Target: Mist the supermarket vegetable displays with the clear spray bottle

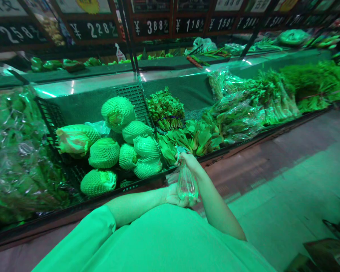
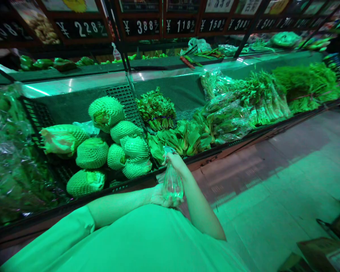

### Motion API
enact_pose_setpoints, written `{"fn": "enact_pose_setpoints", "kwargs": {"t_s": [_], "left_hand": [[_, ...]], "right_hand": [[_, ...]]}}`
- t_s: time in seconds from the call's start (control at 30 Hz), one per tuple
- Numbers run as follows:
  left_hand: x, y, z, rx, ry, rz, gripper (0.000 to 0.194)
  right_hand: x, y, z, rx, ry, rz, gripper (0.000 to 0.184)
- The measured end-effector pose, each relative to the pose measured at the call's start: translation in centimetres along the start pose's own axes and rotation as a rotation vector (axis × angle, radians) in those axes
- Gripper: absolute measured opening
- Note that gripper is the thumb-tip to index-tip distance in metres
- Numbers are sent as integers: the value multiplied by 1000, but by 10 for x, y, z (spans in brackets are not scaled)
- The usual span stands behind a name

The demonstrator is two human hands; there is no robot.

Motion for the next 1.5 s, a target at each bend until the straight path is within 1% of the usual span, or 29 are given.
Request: {"fn": "enact_pose_setpoints", "kwargs": {"t_s": [0.1, 0.2, 0.3, 0.47, 0.67, 0.8, 0.87, 1.0, 1.17, 1.33, 1.5], "left_hand": [[-2, -6, 1, 13, 1, -5, 34], [-3, -13, 1, 30, 6, -6, 34], [-4, -19, 1, 40, 8, -1, 33], [-7, -30, 3, 44, -4, 3, 30], [-9, -43, 6, 43, -23, 14, 31], [-10, -51, 7, 37, -21, 24, 32], [-9, -55, 8, 31, -16, 29, 32], [-9, -65, 8, 29, -11, 40, 33], [-15, -76, 7, 21, 3, 44, 30], [-15, -87, 4, 17, 17, 55, 28], [-7, -98, 0, -3, 47, 74, 21]], "right_hand": [[1, 4, -6, -10, 0, -15, 19], [6, 8, -11, -11, -7, -5, 18], [15, 11, -12, -14, -32, 6, 17], [36, 15, -10, -77, -38, 84, 13], [34, 26, -30, -63, -113, 22, 12], [40, 30, -35, -63, -117, 21, 14], [46, 29, -35, -49, -104, 25, 14], [66, 26, -31, -4, -44, 65, 13], [83, 26, -27, 14, -42, 40, 16], [89, 32, -30, 25, -80, 22, 18], [95, 37, -21, -38, -72, 32, 16]]}}
Point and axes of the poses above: each hand's wrist, its own y-axis away from the middle knuckle, its own x-axis out of the back of the hand, z = x × y, the point moved 10 cm from there along -y, towards the middle knuckle, and after that the axes turned 14 degrees about -y, right-handed, at the moved point
